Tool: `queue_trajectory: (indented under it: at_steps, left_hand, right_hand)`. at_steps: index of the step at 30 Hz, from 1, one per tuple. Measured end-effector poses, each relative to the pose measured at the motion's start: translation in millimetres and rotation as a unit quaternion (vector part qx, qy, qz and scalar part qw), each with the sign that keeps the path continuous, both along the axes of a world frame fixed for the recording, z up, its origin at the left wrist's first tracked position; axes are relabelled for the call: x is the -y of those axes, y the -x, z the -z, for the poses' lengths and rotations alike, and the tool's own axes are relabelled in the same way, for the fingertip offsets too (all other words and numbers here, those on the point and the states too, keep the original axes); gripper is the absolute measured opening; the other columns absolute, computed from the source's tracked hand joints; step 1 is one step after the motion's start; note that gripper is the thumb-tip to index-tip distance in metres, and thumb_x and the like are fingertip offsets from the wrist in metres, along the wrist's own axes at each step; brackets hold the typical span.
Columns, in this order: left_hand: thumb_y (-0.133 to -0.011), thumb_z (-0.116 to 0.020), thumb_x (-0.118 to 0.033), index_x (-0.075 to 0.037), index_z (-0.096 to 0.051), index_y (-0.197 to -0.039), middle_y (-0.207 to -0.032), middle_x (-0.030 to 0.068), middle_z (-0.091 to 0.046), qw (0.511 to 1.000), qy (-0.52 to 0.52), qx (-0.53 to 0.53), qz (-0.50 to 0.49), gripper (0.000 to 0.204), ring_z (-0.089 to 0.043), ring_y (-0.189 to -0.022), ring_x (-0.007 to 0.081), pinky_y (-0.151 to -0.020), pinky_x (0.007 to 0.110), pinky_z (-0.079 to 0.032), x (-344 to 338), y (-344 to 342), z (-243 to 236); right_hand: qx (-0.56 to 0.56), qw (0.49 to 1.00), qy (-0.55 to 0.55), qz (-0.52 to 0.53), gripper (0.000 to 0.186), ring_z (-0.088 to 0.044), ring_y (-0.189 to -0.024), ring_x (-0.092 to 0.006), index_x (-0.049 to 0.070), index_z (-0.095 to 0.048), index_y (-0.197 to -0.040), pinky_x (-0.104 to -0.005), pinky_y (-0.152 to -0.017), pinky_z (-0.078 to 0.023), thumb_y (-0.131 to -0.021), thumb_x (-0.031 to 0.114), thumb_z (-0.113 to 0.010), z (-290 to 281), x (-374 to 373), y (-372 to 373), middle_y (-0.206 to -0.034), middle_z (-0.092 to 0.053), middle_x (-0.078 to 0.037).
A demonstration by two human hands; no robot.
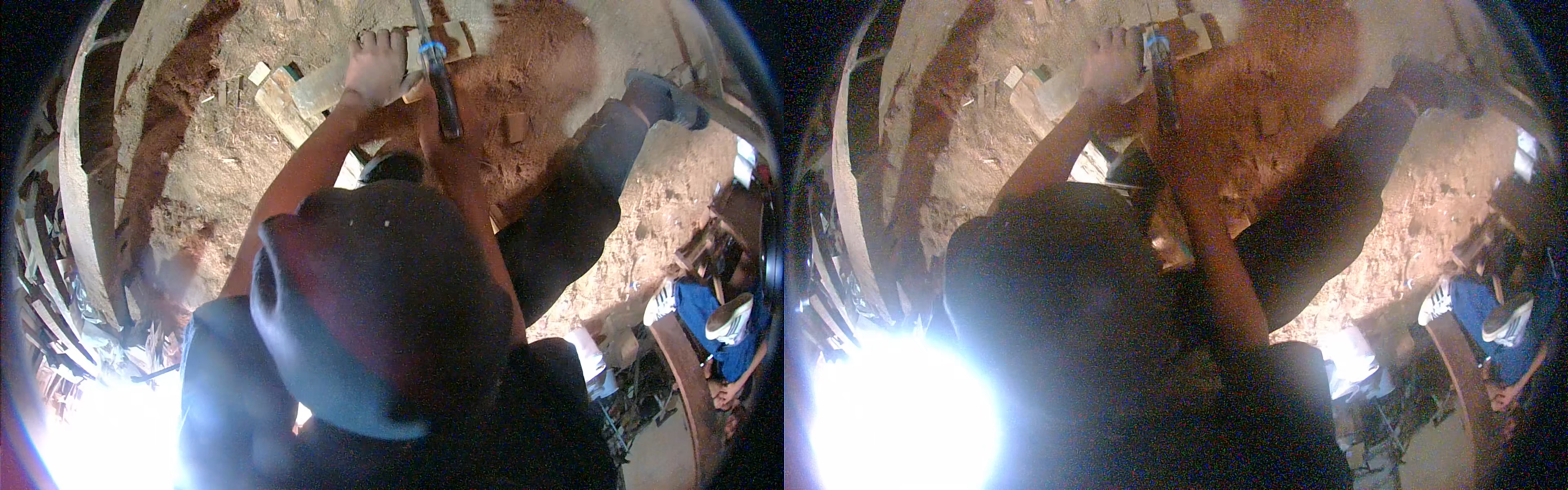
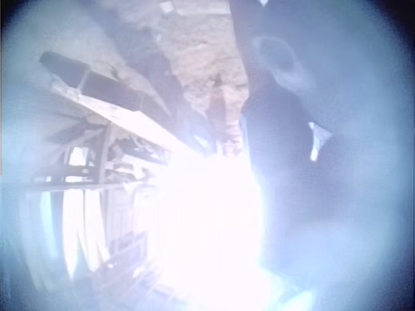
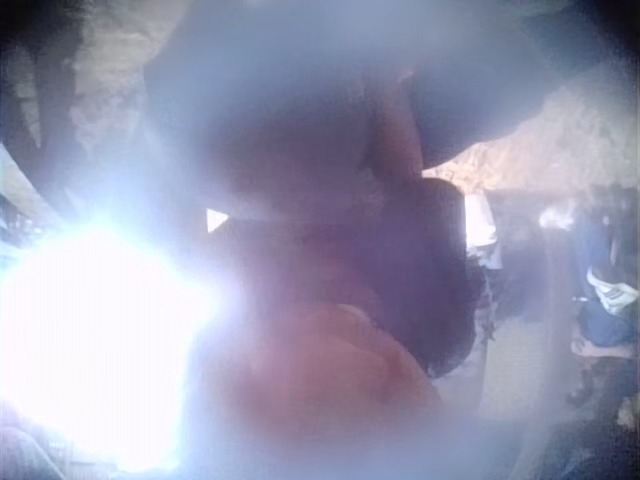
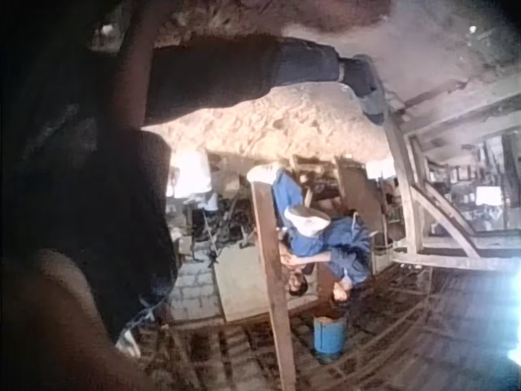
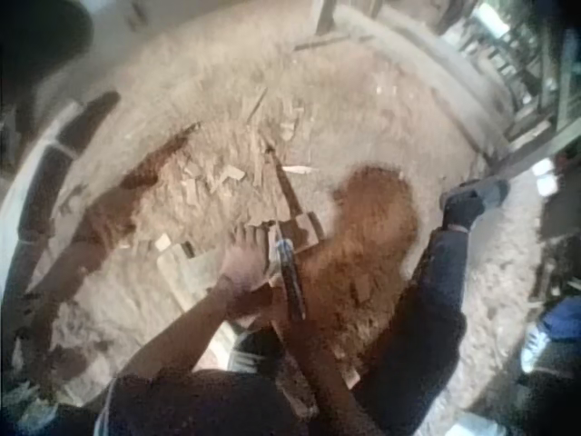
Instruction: The person uses a hand saw to cut a small piece of wood held in place by the left hand. The sawing motion is repetitive and focused on a single cut line, producing sawdust on the floor.
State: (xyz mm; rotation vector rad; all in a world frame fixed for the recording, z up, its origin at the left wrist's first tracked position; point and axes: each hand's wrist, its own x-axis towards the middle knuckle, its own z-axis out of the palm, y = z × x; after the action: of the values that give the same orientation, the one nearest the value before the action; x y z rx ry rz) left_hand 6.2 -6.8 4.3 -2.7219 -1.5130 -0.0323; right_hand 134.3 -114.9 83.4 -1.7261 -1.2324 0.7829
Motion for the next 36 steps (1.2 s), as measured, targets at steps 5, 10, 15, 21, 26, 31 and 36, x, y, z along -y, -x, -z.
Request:
queue_trajectory:
  at_steps: [5,10,15,21,26,31,36]
  left_hand:
    - [-0.092,-0.06,-0.051,0.007,-0.061,-0.121,-0.119,0.0286,-0.067,0.927,0.221,0.281,-0.118,0.064,-0.064,-0.114,0.0472,-0.1,0.055,-0.049,-14.9,23.8,-5.5]
    - [-0.1,-0.037,-0.057,0.006,-0.068,-0.123,-0.122,0.0325,-0.068,0.885,0.269,0.192,-0.328,0.074,-0.064,-0.12,0.0475,-0.105,0.052,-0.048,-51.8,43.2,12.8]
    - [-0.101,-0.031,-0.058,0.005,-0.072,-0.119,-0.121,0.0295,-0.07,0.857,0.327,0.118,-0.38,0.077,-0.068,-0.118,0.0425,-0.103,0.051,-0.049,-44.1,-5.3,-17.5]
    - [-0.099,-0.034,-0.056,0.002,-0.074,-0.118,-0.12,0.0274,-0.071,0.864,0.281,0.107,-0.402,0.073,-0.07,-0.115,0.0398,-0.1,0.051,-0.051,-37.6,-14.0,-29.7]
    - [-0.097,-0.036,-0.048,-0.001,-0.075,-0.118,-0.121,0.0241,-0.072,0.862,0.316,0.131,-0.375,0.065,-0.07,-0.115,0.0393,-0.099,0.05,-0.053,-36.6,-17.2,-32.2]
    - [-0.097,-0.038,-0.047,-0.001,-0.075,-0.118,-0.122,0.0252,-0.072,0.859,0.293,0.13,-0.398,0.063,-0.069,-0.116,0.0403,-0.1,0.048,-0.053,-39.9,-6.8,-23.8]
    - [-0.097,-0.037,-0.046,-0.001,-0.075,-0.118,-0.122,0.0256,-0.072,0.87,0.308,0.113,-0.367,0.063,-0.069,-0.116,0.0405,-0.1,0.048,-0.053,-41.8,-15.4,-30.4]
  right_hand:
    - [-0.092,0.991,0.091,0.031,0.025,-0.057,-0.06,-0.016,0.002,-0.063,-0.092,-0.0344,-0.055,-0.046,-0.102,0.025,-0.066,1.7,10.9,-7.4,-0.068,-0.059,-0.006]
    - [-0.03,0.997,0.078,0.001,0.025,-0.059,-0.061,-0.0176,0.001,-0.064,-0.096,-0.0362,-0.057,-0.048,-0.101,0.026,-0.067,2.8,13.5,6.1,-0.071,-0.062,-0.008]
    - [0.0,0.998,-0.058,0.013,0.027,-0.062,-0.064,-0.0189,0.0,-0.065,-0.109,-0.0378,-0.06,-0.05,-0.101,0.026,-0.067,10.8,10.9,3.2,-0.083,-0.066,-0.012]
    - [0.009,1.0,-0.004,0.008,0.026,-0.061,-0.062,-0.0172,0.001,-0.065,-0.108,-0.0362,-0.056,-0.049,-0.102,0.027,-0.066,15.0,38.7,-0.1,-0.081,-0.065,-0.01]
    - [-0.029,0.998,0.057,-0.019,0.026,-0.061,-0.06,-0.0158,0.002,-0.064,-0.107,-0.0349,-0.053,-0.048,-0.103,0.027,-0.066,7.4,9.5,-13.5,-0.079,-0.064,-0.008]
    - [-0.057,0.993,0.093,-0.048,0.026,-0.06,-0.059,-0.0144,0.002,-0.064,-0.106,-0.0336,-0.05,-0.046,-0.103,0.028,-0.065,-0.6,6.2,-14.9,-0.077,-0.064,-0.006]
    - [-0.015,0.999,0.045,-0.015,0.025,-0.06,-0.057,-0.013,0.003,-0.064,-0.105,-0.0323,-0.047,-0.045,-0.104,0.028,-0.065,0.2,53.5,-17.9,-0.075,-0.063,-0.004]
